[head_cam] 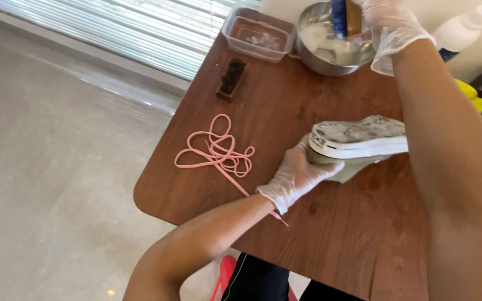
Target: The person scrubs the sole and sides of a green sneaker using a brush and a cleaning solution. They repeatedly dip the brush into a metal bowl of soapy water to reapply the solution while cleaning the shoe on a wooden table.
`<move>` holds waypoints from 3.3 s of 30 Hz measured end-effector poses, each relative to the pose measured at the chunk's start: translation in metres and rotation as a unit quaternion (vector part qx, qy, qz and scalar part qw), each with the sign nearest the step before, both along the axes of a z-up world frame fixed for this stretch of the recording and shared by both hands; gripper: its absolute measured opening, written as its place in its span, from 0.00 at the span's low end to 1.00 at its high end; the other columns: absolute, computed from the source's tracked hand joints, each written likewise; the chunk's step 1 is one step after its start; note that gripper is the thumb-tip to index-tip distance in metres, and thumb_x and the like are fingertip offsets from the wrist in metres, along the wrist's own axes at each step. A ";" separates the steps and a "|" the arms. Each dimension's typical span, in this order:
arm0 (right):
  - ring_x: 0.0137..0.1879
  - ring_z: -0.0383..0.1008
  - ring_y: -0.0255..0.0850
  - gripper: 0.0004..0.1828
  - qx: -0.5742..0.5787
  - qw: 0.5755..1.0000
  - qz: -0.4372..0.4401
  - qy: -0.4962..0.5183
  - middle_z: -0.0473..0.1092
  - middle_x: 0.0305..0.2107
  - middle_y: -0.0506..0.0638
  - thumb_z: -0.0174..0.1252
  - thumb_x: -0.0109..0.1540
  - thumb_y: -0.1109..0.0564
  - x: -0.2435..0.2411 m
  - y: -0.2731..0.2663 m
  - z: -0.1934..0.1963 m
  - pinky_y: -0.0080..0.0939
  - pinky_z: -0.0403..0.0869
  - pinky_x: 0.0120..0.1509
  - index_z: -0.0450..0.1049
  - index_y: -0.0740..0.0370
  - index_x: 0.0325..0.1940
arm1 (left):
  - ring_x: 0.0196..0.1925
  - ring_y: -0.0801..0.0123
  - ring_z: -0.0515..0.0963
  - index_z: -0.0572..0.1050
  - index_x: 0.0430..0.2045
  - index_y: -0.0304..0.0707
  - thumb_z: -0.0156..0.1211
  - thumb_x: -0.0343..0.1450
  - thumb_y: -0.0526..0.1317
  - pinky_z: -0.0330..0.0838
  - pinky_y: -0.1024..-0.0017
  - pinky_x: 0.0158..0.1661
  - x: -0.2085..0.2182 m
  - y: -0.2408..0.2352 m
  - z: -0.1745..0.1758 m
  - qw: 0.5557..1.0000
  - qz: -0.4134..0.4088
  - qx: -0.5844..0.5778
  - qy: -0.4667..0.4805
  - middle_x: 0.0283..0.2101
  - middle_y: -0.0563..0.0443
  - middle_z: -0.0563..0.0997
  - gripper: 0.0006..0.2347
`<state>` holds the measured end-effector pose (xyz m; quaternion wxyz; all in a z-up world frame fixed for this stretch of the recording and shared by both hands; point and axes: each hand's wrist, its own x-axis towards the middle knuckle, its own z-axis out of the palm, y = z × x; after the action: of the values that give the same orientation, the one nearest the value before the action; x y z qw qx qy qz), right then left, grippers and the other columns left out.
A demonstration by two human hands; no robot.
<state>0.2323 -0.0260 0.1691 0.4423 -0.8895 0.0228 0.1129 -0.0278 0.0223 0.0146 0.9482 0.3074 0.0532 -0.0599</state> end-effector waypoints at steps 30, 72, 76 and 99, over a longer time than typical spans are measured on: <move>0.64 0.58 0.61 0.36 -0.083 0.803 0.091 -0.583 0.63 0.58 0.60 0.74 0.60 0.44 -0.243 -0.118 -0.105 0.64 0.60 0.73 0.72 0.55 0.70 | 0.54 0.59 0.82 0.74 0.53 0.34 0.78 0.60 0.49 0.76 0.58 0.55 0.001 -0.012 0.004 0.899 0.033 0.435 0.034 0.47 0.41 0.83 0.29; 0.64 0.54 0.65 0.24 -0.068 0.767 0.092 -0.632 0.65 0.56 0.58 0.73 0.60 0.45 -0.252 -0.094 -0.111 0.66 0.66 0.66 0.80 0.48 0.60 | 0.51 0.53 0.85 0.77 0.47 0.33 0.76 0.60 0.46 0.80 0.57 0.48 -0.008 -0.023 0.027 0.865 0.059 0.491 0.088 0.44 0.38 0.85 0.25; 0.66 0.53 0.59 0.22 -0.061 0.773 0.031 -0.631 0.63 0.58 0.60 0.69 0.67 0.50 -0.229 -0.127 -0.113 0.56 0.63 0.70 0.79 0.59 0.63 | 0.58 0.53 0.81 0.75 0.54 0.36 0.79 0.56 0.52 0.78 0.60 0.54 -0.014 -0.018 0.035 0.862 0.074 0.496 0.080 0.52 0.39 0.83 0.34; 0.68 0.50 0.67 0.19 -0.070 0.743 0.126 -0.654 0.67 0.57 0.52 0.76 0.56 0.50 -0.243 -0.099 -0.136 0.65 0.67 0.61 0.84 0.44 0.52 | 0.48 0.51 0.84 0.76 0.39 0.31 0.69 0.64 0.44 0.75 0.54 0.40 -0.002 -0.018 0.003 0.859 0.079 0.502 0.066 0.37 0.37 0.85 0.17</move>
<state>-0.0104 -0.1255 0.0335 0.2669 -0.7684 -0.3761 -0.4436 -0.0293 0.0039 0.0180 0.6613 0.7317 0.1626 0.0294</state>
